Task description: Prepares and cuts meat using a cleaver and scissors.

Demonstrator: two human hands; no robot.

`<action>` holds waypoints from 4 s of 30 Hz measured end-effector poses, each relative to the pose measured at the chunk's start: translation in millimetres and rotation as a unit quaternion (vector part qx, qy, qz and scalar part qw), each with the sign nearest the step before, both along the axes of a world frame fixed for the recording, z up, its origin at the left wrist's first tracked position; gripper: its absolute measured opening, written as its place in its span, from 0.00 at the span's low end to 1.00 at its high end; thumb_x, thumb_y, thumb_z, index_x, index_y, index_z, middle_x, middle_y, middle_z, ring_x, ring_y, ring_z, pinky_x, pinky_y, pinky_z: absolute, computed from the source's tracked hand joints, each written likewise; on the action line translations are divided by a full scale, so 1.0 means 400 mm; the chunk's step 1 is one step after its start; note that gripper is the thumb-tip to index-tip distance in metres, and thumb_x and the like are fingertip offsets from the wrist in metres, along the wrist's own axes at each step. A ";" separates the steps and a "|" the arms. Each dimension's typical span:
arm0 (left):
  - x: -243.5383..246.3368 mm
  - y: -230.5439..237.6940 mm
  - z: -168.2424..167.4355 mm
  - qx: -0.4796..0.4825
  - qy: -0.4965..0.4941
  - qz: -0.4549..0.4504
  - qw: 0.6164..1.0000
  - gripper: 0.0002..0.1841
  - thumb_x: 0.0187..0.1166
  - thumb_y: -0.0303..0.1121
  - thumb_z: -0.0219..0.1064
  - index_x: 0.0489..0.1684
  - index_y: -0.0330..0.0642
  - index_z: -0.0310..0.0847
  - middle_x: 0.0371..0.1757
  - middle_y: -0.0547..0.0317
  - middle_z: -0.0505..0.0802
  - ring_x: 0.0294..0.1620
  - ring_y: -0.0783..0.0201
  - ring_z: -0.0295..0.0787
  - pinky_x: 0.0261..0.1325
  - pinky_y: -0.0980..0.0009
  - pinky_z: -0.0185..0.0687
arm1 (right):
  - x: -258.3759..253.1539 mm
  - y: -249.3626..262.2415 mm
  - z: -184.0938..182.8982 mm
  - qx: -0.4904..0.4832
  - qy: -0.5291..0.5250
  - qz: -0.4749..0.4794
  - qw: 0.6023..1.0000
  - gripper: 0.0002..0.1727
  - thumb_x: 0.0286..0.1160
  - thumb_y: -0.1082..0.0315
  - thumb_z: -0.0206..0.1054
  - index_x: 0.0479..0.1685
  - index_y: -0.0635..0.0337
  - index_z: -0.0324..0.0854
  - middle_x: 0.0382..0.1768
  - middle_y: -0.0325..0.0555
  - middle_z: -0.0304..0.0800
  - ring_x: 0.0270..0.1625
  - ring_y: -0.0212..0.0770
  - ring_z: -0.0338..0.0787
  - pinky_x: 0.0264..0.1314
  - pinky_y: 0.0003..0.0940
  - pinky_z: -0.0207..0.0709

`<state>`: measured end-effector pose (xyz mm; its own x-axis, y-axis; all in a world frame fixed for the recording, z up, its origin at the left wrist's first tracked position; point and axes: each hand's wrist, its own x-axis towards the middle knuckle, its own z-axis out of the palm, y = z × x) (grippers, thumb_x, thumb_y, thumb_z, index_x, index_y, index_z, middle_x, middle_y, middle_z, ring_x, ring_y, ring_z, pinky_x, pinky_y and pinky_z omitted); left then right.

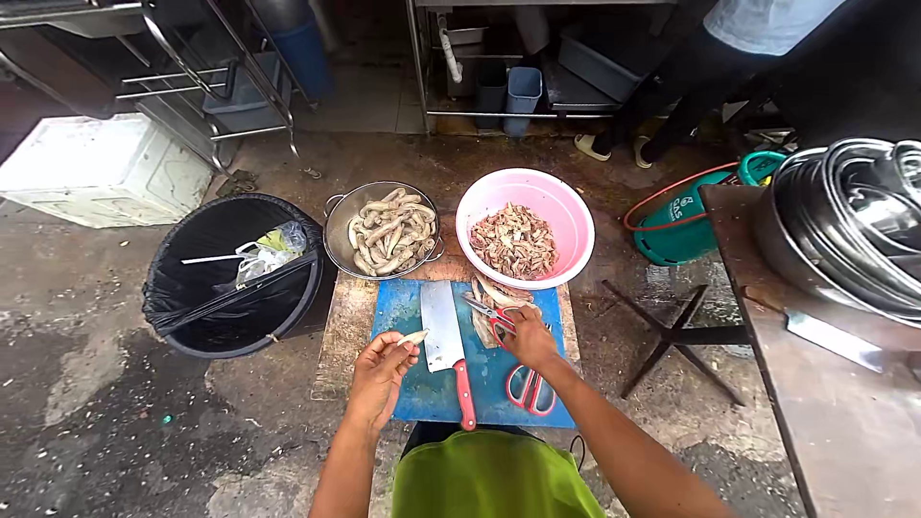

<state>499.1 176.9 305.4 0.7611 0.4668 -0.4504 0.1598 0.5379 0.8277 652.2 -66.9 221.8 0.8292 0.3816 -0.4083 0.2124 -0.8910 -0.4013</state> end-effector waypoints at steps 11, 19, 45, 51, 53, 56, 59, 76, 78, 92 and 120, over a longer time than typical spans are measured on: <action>0.065 -0.043 0.023 -0.067 -0.095 -0.018 0.993 0.14 0.85 0.20 0.57 0.62 0.30 0.83 0.47 0.44 0.94 0.46 0.57 0.95 0.56 0.61 0.93 | -0.145 -0.095 0.186 0.382 0.283 -0.114 0.872 0.23 0.68 0.71 0.70 0.64 0.63 0.75 0.48 0.43 0.91 0.47 0.34 0.91 0.52 0.33 0.86; 0.087 -0.131 0.044 0.001 -0.096 0.007 0.995 0.16 0.76 0.17 0.66 0.62 0.33 0.85 0.48 0.49 0.92 0.42 0.62 0.91 0.52 0.67 0.90 | -0.060 -0.150 0.257 0.300 0.291 0.010 0.908 0.33 0.60 0.46 0.82 0.58 0.56 0.76 0.40 0.35 0.87 0.41 0.29 0.88 0.47 0.29 0.83; 0.448 -0.597 0.108 0.056 -0.009 0.182 0.982 0.09 0.76 0.18 0.70 0.51 0.28 0.91 0.45 0.43 0.96 0.43 0.56 0.94 0.54 0.64 0.91 | 0.396 -0.417 0.251 0.280 0.311 0.157 0.894 0.22 0.73 0.46 0.75 0.45 0.55 0.76 0.26 0.34 0.79 0.24 0.29 0.80 0.28 0.26 0.77; 0.533 -0.571 0.073 -0.024 -0.001 0.192 0.981 0.09 0.76 0.17 0.70 0.51 0.27 0.90 0.44 0.44 0.95 0.41 0.57 0.94 0.52 0.65 0.92 | 0.491 -0.410 0.237 0.210 0.270 0.173 0.924 0.23 0.73 0.46 0.74 0.46 0.56 0.76 0.28 0.36 0.81 0.26 0.31 0.84 0.32 0.30 0.82; 0.543 -0.562 0.072 -0.026 0.002 0.197 0.980 0.09 0.76 0.16 0.70 0.50 0.27 0.90 0.45 0.43 0.95 0.42 0.56 0.94 0.53 0.64 0.92 | 0.514 -0.405 0.232 0.205 0.261 0.211 0.919 0.26 0.73 0.45 0.73 0.52 0.59 0.76 0.34 0.39 0.82 0.34 0.32 0.84 0.40 0.31 0.81; 0.561 -0.551 0.065 -0.004 0.022 0.195 0.981 0.08 0.75 0.18 0.71 0.49 0.28 0.91 0.45 0.44 0.96 0.43 0.56 0.94 0.54 0.63 0.91 | 0.551 -0.385 0.219 0.196 0.251 0.241 0.917 0.28 0.72 0.42 0.73 0.51 0.58 0.76 0.33 0.40 0.82 0.35 0.34 0.84 0.40 0.34 0.81; 0.587 -0.548 0.064 0.018 0.039 0.201 0.979 0.08 0.75 0.19 0.72 0.49 0.30 0.92 0.45 0.46 0.96 0.45 0.57 0.94 0.55 0.63 0.91 | 0.606 -0.357 0.216 0.183 0.264 0.253 0.913 0.26 0.72 0.42 0.73 0.47 0.57 0.76 0.28 0.36 0.80 0.29 0.31 0.81 0.36 0.31 0.78; 0.775 -0.599 0.087 0.015 0.072 0.337 0.939 0.10 0.77 0.18 0.70 0.52 0.28 0.89 0.47 0.44 0.95 0.45 0.57 0.94 0.53 0.64 0.91 | 0.874 -0.305 0.149 0.207 0.343 0.389 0.830 0.26 0.75 0.43 0.71 0.48 0.60 0.76 0.29 0.40 0.81 0.29 0.33 0.82 0.35 0.32 0.78; 0.781 -0.597 0.095 0.017 0.068 0.341 0.937 0.10 0.77 0.17 0.69 0.52 0.27 0.88 0.47 0.43 0.95 0.44 0.57 0.94 0.52 0.65 0.91 | 0.873 -0.300 0.151 0.218 0.358 0.377 0.826 0.25 0.75 0.44 0.71 0.47 0.59 0.76 0.28 0.38 0.81 0.25 0.31 0.81 0.31 0.30 0.78; 0.797 -0.582 0.094 -0.027 0.028 0.386 0.922 0.09 0.78 0.15 0.65 0.52 0.26 0.83 0.42 0.44 0.92 0.39 0.58 0.91 0.48 0.66 0.90 | 0.804 -0.295 0.155 0.255 0.380 0.317 0.831 0.23 0.76 0.44 0.70 0.42 0.55 0.74 0.20 0.33 0.76 0.17 0.29 0.79 0.23 0.28 0.78; 0.685 -0.545 0.070 -0.030 0.053 0.319 0.946 0.10 0.72 0.14 0.71 0.49 0.25 0.86 0.40 0.43 0.94 0.39 0.56 0.94 0.49 0.65 0.93 | 0.828 -0.270 0.177 0.165 0.332 0.399 0.839 0.24 0.74 0.41 0.72 0.37 0.54 0.75 0.19 0.32 0.73 0.19 0.28 0.75 0.24 0.27 0.73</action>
<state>773.0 -41.2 333.6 0.2831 0.7868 -0.5485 -0.1329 0.5985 0.7900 983.4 -174.9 292.6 -0.1131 0.8896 -0.4425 0.3206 -0.3888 -0.8637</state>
